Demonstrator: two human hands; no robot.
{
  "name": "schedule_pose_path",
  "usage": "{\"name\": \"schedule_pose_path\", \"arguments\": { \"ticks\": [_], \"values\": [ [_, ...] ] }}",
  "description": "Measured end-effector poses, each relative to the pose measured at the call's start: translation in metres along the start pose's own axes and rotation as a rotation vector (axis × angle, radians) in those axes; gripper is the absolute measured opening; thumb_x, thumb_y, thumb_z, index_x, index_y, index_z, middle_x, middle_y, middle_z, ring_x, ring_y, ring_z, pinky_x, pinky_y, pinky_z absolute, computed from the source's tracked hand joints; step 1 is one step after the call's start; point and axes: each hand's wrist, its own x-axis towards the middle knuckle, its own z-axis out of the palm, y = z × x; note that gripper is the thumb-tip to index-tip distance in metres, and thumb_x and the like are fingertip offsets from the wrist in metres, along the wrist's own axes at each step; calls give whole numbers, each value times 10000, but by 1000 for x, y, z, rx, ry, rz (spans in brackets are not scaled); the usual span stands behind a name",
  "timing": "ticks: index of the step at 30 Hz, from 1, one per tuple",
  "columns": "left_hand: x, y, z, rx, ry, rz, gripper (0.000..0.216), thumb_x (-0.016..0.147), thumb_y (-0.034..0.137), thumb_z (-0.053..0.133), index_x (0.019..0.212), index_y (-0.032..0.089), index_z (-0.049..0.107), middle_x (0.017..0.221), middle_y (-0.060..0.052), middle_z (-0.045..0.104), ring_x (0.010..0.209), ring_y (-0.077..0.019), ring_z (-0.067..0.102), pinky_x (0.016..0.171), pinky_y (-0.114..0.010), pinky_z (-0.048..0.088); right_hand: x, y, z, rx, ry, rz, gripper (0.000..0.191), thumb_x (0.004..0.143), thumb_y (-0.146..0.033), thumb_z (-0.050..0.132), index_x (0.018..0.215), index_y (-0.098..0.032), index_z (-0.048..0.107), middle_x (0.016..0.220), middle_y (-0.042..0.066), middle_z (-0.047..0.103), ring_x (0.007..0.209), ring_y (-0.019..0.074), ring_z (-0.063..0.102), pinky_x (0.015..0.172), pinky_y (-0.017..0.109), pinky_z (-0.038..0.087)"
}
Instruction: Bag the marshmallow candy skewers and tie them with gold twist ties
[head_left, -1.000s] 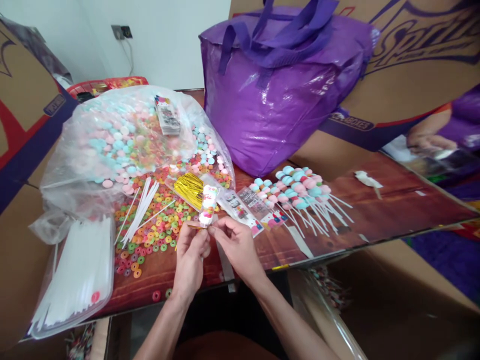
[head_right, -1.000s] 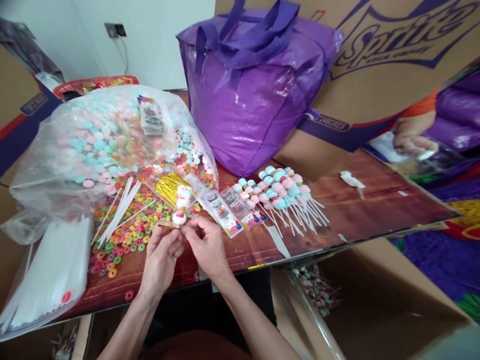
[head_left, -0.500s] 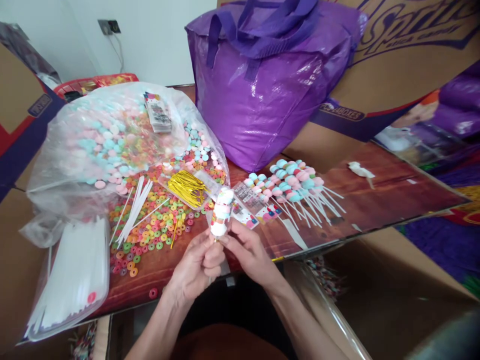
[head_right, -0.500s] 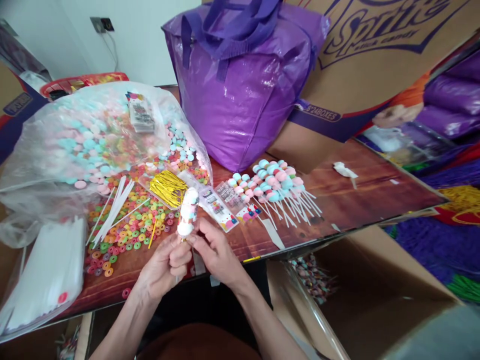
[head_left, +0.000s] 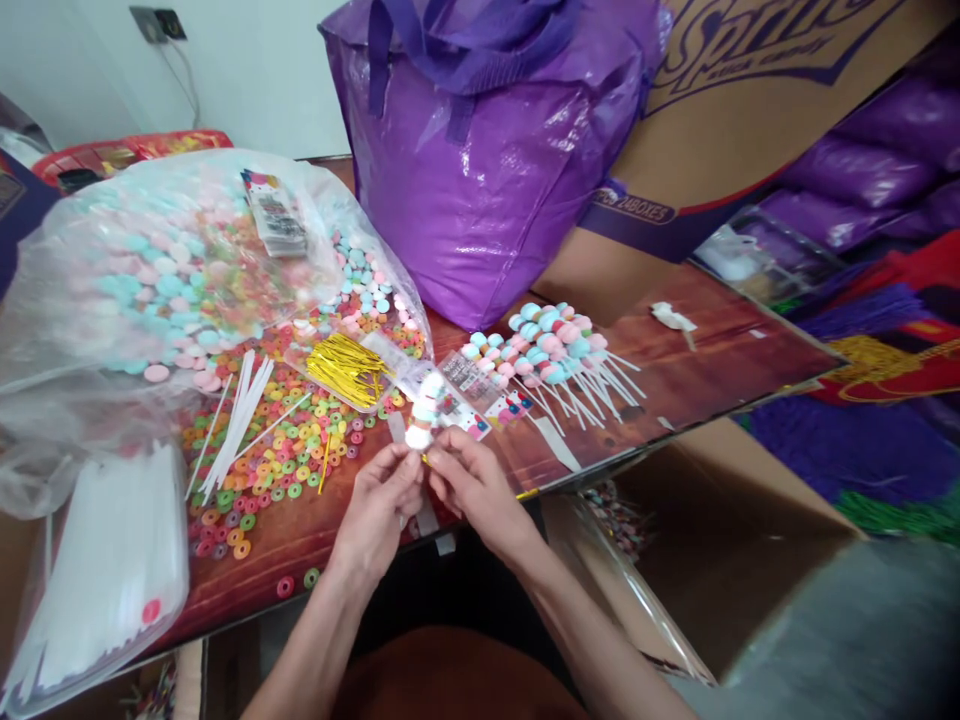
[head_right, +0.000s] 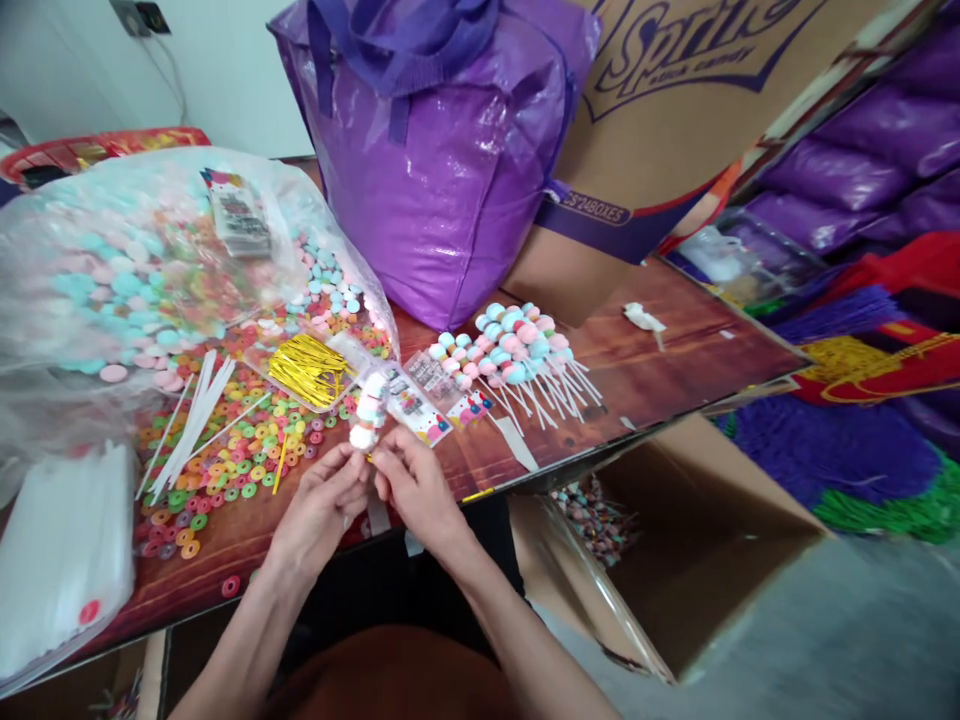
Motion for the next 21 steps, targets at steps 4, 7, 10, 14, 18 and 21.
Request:
{"name": "schedule_pose_path", "arguments": {
  "ticks": [4,7,10,14,18,21],
  "values": [
    [7,7,1,-245,-14,-194,397,580,193,922,803,118,602,610,89,418,443,19,275,390,-97,199,-3,7,-2,-258,208,-407,193,992,-195,440,953,-208,628,851,40,684,798,159,660,722,278,527],
    [8,6,4,-331,5,-257,429,546,129,926,827,114,603,634,88,449,447,27,324,384,-78,216,-2,12,-6,-511,264,-733,234,968,-115,485,1030,-200,694,976,89,702,914,183,672,779,294,546],
    [5,4,9,-335,4,-267,430,548,135,928,821,125,595,648,75,495,453,17,370,379,-80,237,0,15,-11,-633,317,-880,189,940,-90,545,997,-183,700,913,94,700,843,189,657,749,310,549],
    [0,0,18,-312,6,-234,428,567,180,928,827,170,588,657,64,540,487,-26,461,396,-105,295,-2,10,-12,-688,360,-887,184,937,-91,528,976,-185,681,875,93,685,809,192,643,707,313,541],
    [1,-7,20,-277,-26,-242,389,599,215,918,855,187,627,722,57,598,552,-50,532,473,-141,407,-4,8,-8,-646,398,-854,182,917,-65,483,959,-164,629,822,95,659,755,194,619,669,317,528],
    [6,-13,22,-229,-96,-235,343,651,297,893,881,171,672,816,8,658,714,-112,621,635,-208,511,-9,12,-4,-603,452,-796,171,905,-62,468,936,-178,590,775,66,619,710,187,581,637,308,503]
  ]
}}
